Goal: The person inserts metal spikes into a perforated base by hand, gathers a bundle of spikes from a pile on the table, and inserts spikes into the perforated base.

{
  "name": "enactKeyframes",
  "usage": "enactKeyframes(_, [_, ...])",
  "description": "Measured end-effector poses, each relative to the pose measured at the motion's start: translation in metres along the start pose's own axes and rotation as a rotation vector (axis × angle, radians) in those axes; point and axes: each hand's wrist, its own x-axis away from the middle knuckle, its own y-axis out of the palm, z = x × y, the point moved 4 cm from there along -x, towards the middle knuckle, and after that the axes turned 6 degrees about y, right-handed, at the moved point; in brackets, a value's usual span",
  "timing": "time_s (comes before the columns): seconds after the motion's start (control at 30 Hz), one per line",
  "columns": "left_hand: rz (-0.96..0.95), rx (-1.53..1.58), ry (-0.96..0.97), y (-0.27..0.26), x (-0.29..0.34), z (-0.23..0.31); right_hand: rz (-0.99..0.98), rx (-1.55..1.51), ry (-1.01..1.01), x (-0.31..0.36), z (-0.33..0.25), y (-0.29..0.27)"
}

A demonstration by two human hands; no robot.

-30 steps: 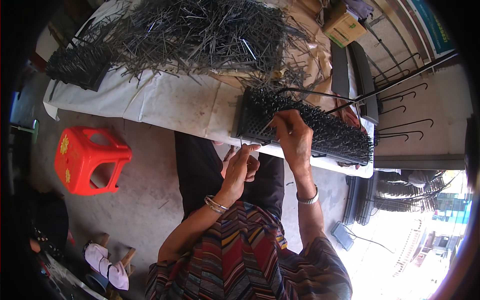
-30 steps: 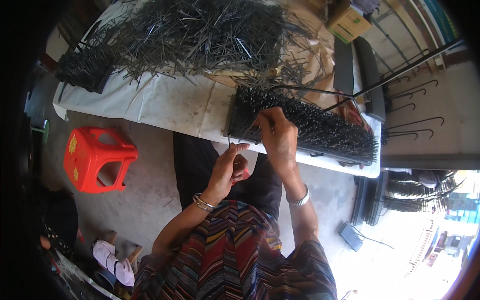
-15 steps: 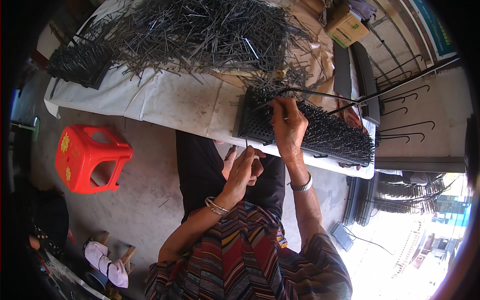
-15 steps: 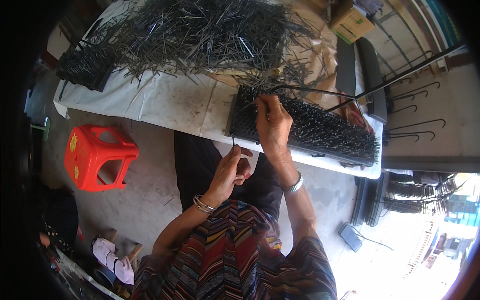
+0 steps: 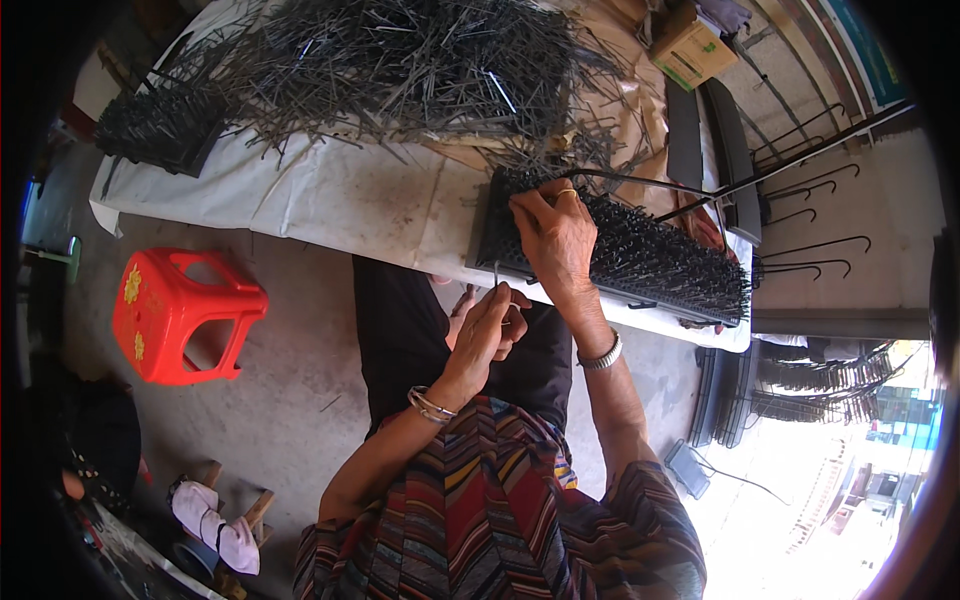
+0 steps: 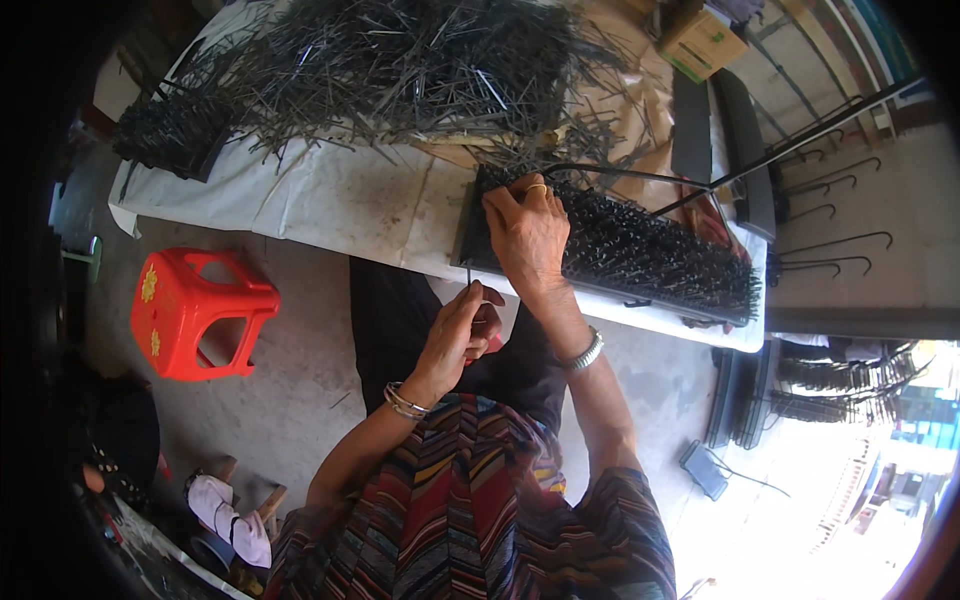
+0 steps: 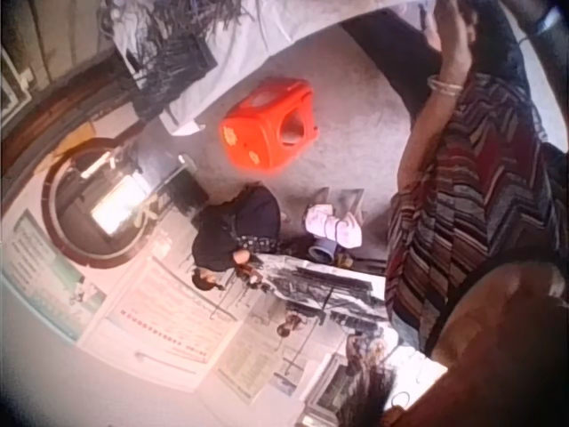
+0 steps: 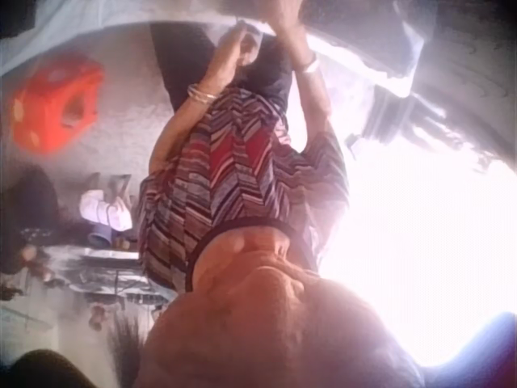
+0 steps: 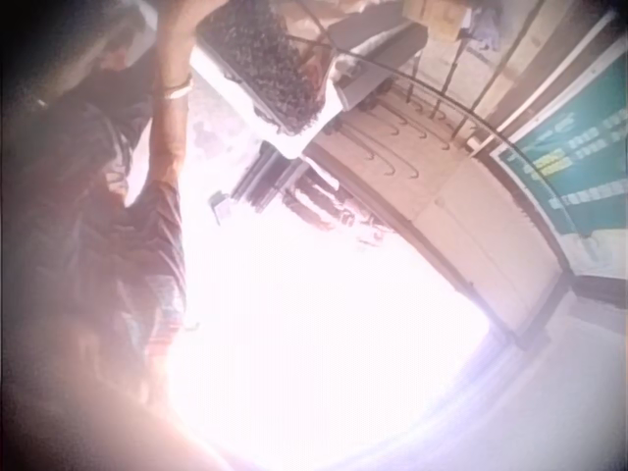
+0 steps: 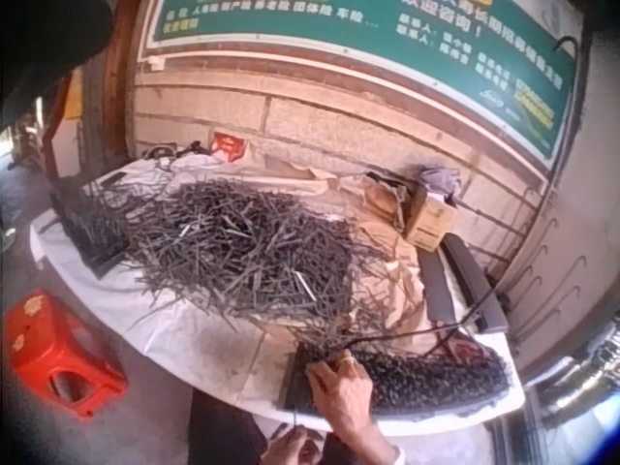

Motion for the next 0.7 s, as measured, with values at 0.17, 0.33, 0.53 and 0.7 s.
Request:
enactKeyframes(0.17, [-0.060, -0.009, 0.010, 0.003, -0.002, 0.000, -0.055, -0.016, 0.017, -0.007, 0.003, 0.000])
enactKeyframes(0.33, [-0.072, -0.034, 0.032, 0.002, 0.000, 0.004, -0.086, -0.016, 0.087, 0.000, 0.007, 0.001])
enactKeyframes(0.53, [-0.089, -0.021, 0.015, 0.003, 0.001, 0.003, -0.051, -0.213, 0.215, 0.006, 0.010, -0.015])
enactKeyframes(0.7, [-0.118, -0.059, 0.056, 0.002, 0.001, 0.007, -0.566, -0.552, 0.203, 0.030, 0.001, -0.030])
